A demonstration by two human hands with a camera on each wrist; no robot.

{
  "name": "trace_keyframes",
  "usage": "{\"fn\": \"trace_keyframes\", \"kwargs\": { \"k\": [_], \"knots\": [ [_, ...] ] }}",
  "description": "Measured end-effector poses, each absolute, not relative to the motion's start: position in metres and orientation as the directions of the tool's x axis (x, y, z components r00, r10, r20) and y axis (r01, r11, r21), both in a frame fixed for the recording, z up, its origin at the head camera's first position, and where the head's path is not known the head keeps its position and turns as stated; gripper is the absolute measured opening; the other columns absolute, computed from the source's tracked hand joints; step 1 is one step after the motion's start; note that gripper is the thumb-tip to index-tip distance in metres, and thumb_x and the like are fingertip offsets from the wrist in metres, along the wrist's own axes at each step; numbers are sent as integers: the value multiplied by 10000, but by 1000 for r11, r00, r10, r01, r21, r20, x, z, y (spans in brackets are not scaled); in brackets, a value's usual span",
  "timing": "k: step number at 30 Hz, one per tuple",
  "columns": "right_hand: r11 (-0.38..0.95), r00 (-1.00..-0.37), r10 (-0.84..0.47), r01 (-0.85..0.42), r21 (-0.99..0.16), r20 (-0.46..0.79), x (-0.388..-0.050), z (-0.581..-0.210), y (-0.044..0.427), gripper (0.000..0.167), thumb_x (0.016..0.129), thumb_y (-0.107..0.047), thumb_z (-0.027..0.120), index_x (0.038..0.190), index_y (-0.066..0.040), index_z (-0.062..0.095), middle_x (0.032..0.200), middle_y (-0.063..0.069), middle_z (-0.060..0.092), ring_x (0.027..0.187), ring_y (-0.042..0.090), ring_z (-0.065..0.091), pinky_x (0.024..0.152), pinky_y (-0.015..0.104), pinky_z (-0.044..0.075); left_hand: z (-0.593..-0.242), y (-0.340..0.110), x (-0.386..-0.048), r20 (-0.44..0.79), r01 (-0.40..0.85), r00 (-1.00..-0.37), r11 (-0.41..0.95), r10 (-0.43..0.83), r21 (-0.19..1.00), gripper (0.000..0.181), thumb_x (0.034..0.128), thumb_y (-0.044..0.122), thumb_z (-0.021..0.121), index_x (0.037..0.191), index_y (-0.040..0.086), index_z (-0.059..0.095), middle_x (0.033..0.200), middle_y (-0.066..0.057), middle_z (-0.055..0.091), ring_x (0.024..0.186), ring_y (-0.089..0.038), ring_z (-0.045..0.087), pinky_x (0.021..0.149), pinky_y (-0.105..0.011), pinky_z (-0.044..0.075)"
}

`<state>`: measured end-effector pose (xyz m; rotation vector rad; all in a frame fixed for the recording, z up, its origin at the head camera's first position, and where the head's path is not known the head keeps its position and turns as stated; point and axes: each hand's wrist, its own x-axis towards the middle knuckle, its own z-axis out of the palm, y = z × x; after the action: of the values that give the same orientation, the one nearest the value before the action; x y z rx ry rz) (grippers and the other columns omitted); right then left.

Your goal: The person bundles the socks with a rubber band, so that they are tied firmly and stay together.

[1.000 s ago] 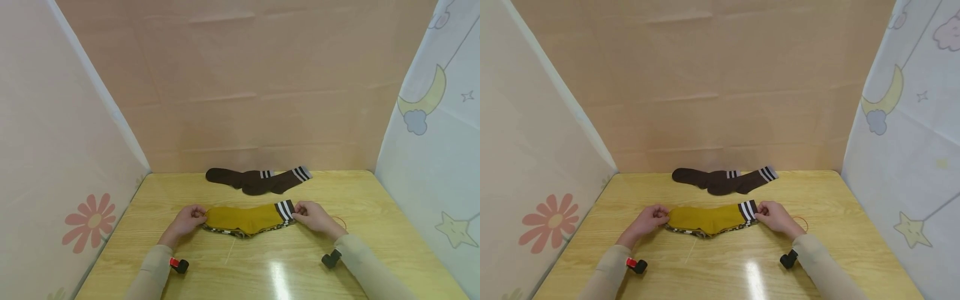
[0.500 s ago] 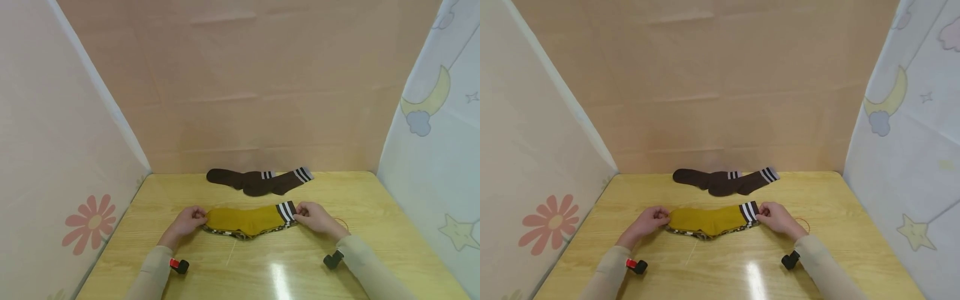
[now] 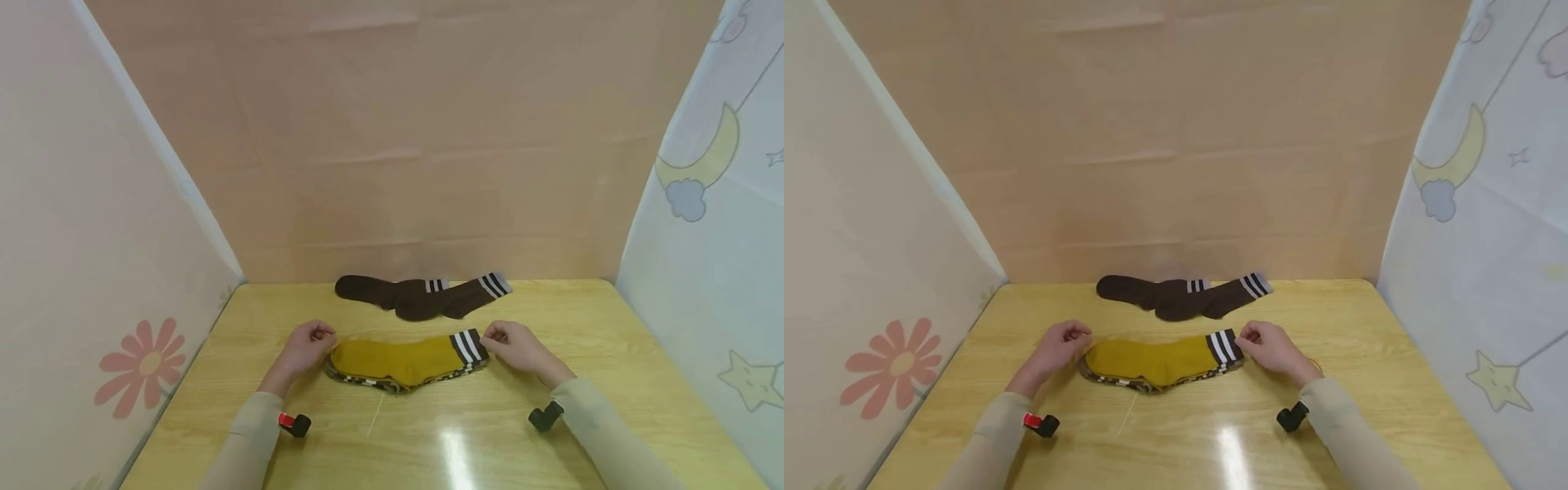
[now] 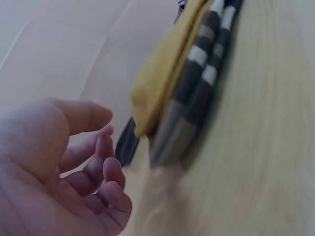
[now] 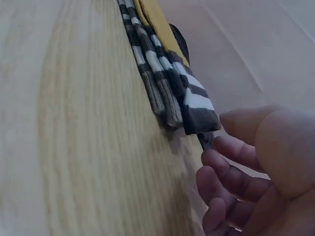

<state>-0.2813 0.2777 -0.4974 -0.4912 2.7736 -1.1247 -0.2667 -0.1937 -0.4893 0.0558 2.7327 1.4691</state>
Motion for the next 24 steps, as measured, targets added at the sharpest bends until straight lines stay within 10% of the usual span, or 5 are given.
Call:
{"fn": "trace_keyframes", "kwargs": {
  "k": [17,24],
  "knots": [
    [707,-972,-183,-234,-668,146,-320,-496,295,110,1053,-205,646,1064,-99,671,1072,101,692,892,214,654,779,389,527,-457,-120,-299,-13,115,-983,680,181,725,100,968,187,734,1002,94,743,922,-28,702,821,-175,624,732,-339,517],
    [762,-958,-213,-284,-581,190,-343,-499,301,218,1029,-157,647,1150,24,652,1221,286,664,1073,433,670,910,587,539,-458,-92,-312,-93,130,-954,670,286,731,204,971,225,736,1092,63,714,1009,-56,703,842,-176,644,741,-331,561]
  ]
}}
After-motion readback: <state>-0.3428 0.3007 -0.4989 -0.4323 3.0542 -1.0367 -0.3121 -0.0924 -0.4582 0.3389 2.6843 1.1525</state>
